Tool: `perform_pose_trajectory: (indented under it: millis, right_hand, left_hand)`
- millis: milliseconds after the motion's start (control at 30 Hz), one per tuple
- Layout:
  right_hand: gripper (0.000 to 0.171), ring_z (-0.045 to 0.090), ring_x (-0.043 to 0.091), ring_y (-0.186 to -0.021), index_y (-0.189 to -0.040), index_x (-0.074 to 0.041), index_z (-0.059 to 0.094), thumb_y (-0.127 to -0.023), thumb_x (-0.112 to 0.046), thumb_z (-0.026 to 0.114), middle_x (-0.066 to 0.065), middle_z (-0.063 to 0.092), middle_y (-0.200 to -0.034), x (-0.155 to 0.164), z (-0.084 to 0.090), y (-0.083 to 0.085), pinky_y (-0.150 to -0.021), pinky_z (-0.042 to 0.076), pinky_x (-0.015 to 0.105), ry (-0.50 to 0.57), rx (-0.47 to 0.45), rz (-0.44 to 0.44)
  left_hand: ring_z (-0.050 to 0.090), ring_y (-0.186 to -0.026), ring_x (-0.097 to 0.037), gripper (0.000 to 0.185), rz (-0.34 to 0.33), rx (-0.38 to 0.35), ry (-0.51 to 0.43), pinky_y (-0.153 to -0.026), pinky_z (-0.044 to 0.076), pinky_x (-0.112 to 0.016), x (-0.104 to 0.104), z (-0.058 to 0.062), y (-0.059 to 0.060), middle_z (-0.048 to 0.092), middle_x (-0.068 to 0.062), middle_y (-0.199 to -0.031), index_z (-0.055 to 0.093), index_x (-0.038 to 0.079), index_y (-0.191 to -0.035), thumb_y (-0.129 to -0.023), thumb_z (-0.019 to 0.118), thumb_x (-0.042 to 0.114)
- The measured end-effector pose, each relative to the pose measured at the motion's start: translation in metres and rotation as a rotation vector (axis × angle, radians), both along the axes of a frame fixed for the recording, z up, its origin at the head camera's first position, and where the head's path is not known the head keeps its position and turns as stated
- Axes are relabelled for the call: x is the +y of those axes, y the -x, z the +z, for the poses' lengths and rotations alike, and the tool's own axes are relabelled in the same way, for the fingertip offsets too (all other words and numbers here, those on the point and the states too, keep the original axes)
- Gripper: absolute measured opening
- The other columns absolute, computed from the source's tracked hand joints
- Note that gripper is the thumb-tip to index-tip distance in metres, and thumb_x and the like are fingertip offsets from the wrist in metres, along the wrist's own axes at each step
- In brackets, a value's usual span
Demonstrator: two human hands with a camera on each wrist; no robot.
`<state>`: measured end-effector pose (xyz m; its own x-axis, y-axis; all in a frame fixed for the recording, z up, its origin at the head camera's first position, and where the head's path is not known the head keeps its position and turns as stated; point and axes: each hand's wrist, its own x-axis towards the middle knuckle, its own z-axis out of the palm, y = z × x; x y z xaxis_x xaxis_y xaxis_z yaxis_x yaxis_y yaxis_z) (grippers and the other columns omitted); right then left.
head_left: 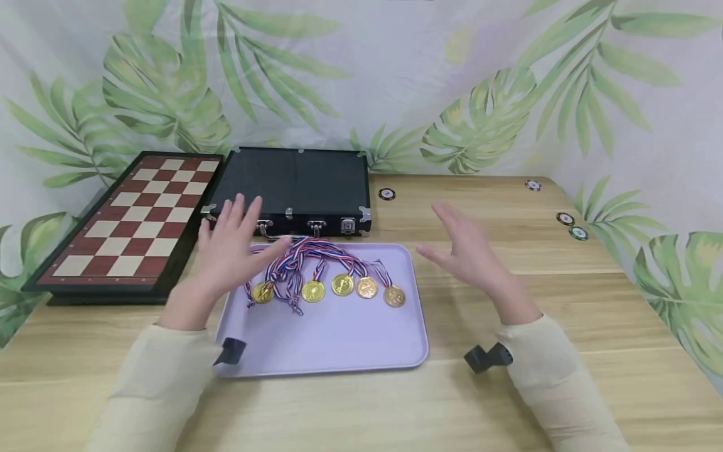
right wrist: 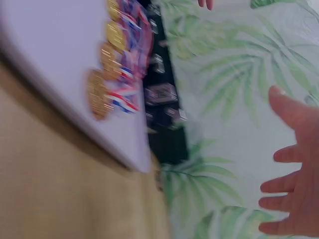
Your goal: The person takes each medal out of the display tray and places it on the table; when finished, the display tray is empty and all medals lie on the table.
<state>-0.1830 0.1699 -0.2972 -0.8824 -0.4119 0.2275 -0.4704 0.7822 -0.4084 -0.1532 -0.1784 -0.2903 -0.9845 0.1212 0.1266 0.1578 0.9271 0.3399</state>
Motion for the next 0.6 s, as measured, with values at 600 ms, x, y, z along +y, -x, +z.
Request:
perform_pose_trajectory:
  millis: [600]
  right_hand:
    - [0.066,0.037,0.027,-0.116,-0.125,-0.003,0.043,-0.07,-0.025,0.071,0.012,0.044,-0.126,-0.022,-0.069,-0.022,-0.096,0.025,0.04,0.216,-0.257,0.194]
  left_hand:
    - [0.009,-0.121,-0.047,0.074,-0.017,-0.241,-0.31,-0.087,0.015,-0.064,-0.074,-0.053,-0.022,0.004,-0.026,-0.139,0.0,0.013,-0.139,-0.087,0.042,0.044]
